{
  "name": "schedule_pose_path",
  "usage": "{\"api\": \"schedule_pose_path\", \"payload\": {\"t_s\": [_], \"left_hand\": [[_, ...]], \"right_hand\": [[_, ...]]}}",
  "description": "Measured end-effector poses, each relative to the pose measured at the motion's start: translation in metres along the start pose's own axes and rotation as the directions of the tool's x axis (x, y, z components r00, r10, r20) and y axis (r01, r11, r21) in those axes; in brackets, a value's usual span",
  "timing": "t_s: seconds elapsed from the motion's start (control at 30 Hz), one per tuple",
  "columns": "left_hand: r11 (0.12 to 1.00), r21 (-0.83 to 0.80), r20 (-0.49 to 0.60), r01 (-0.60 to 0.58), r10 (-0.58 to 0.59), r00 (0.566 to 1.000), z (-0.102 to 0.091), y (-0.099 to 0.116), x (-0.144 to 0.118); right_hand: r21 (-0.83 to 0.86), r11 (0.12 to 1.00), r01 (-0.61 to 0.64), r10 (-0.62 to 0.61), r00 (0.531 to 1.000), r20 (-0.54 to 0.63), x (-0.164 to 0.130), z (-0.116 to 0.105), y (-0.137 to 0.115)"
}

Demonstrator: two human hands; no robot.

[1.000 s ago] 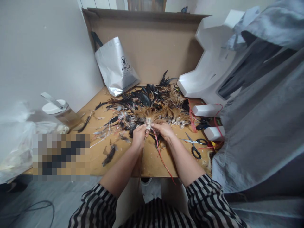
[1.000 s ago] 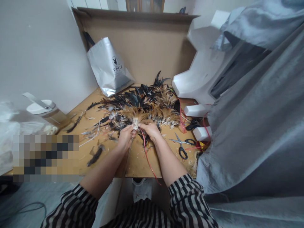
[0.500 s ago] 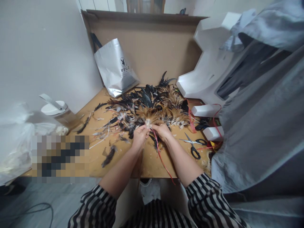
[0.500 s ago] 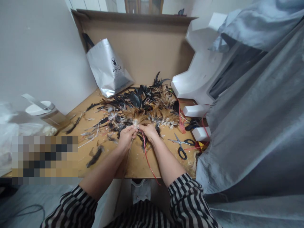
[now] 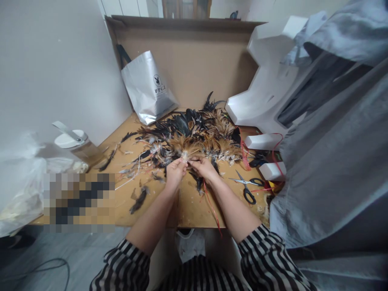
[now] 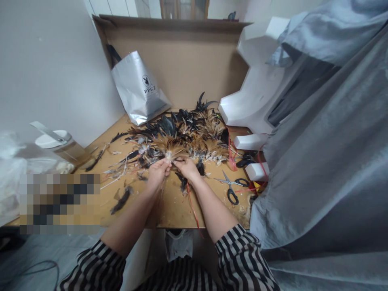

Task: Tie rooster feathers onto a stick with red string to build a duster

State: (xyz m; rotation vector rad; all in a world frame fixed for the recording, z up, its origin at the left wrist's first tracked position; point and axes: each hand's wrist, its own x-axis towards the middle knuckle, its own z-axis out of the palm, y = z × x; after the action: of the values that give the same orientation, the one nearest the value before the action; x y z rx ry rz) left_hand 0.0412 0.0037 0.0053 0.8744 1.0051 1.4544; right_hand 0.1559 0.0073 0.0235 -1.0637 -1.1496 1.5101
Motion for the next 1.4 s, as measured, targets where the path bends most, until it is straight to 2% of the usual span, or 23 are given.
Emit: {"api": "schedule_pose_path", "payload": {"t_s": [0.2,0.3,0.37,0.43,0.5,0.6,0.67,0.73,0.8,0.9,0.97,1.03,1.1,1.17,1.23,1.3,1.4], "left_hand": [[0.995,0.094,0.014,-0.017,0.016,1.0,-0.005,-0.001,0.001],[0.973,0.222,-0.002,-0.058,0.06,0.998,-0.004,0.001,-0.001],[0.92,0.365,-0.002,-0.143,0.155,0.988,-0.001,0.003,-0.003],[0.814,0.533,0.012,-0.232,0.267,0.964,0.002,0.003,-0.006],[0.657,0.701,0.041,-0.278,0.351,0.935,0.004,0.003,-0.01],[0.358,0.899,0.098,-0.252,0.397,0.912,0.009,0.003,-0.018],[0.186,0.961,0.117,-0.205,0.4,0.909,0.012,0.002,-0.024],[0.085,0.981,0.125,-0.172,0.4,0.908,0.015,0.001,-0.028],[0.046,0.984,0.138,-0.171,0.399,0.906,0.016,-0.002,-0.031],[0.08,0.969,0.181,-0.236,0.426,0.887,0.016,-0.006,-0.033],[0.163,0.935,0.208,-0.314,0.465,0.86,0.015,-0.007,-0.033],[0.308,0.871,0.193,-0.384,0.505,0.841,0.016,-0.004,-0.033],[0.526,0.754,0.102,-0.394,0.499,0.861,0.017,0.001,-0.033],[0.774,0.545,-0.015,-0.322,0.393,0.92,0.02,0.008,-0.033],[0.942,0.28,-0.08,-0.185,0.215,0.973,0.023,0.015,-0.034],[0.996,0.079,-0.073,-0.032,0.038,0.997,0.026,0.02,-0.035],[0.993,-0.049,0.023,0.11,-0.109,0.994,0.026,0.026,-0.036]], "right_hand": [[0.038,0.989,-0.143,0.14,0.987,0.075,-0.001,0.001,0.005],[0.065,0.989,-0.131,0.13,0.991,0.026,-0.001,0.001,0.007],[0.062,0.993,-0.096,0.098,0.995,-0.035,-0.002,0.003,0.008],[0.05,0.997,-0.064,0.069,0.994,-0.089,-0.003,0.005,0.008],[0.041,0.998,-0.049,0.053,0.992,-0.118,-0.006,0.008,0.009],[0.058,0.997,-0.048,0.055,0.99,-0.127,-0.009,0.01,0.01],[0.09,0.995,-0.053,0.064,0.99,-0.125,-0.01,0.011,0.011],[0.119,0.991,-0.062,0.077,0.989,-0.127,-0.01,0.011,0.013],[0.133,0.989,-0.067,0.086,0.986,-0.141,-0.009,0.011,0.014],[0.135,0.989,-0.057,0.08,0.982,-0.172,-0.008,0.01,0.014],[0.136,0.99,-0.046,0.071,0.98,-0.185,-0.007,0.01,0.014],[0.149,0.988,-0.033,0.06,0.982,-0.18,-0.006,0.008,0.012],[0.174,0.985,-0.017,0.043,0.988,-0.149,-0.006,0.006,0.009],[0.19,0.982,-0.006,0.025,0.995,-0.098,-0.006,0.002,0.005],[0.186,0.983,0.002,0.006,0.999,-0.043,-0.005,-0.002,0.002],[0.165,0.986,0.01,-0.013,1.0,0.017,-0.005,-0.007,0.0],[0.125,0.992,0.025,-0.037,0.995,0.089,-0.005,-0.011,0.0]]}}
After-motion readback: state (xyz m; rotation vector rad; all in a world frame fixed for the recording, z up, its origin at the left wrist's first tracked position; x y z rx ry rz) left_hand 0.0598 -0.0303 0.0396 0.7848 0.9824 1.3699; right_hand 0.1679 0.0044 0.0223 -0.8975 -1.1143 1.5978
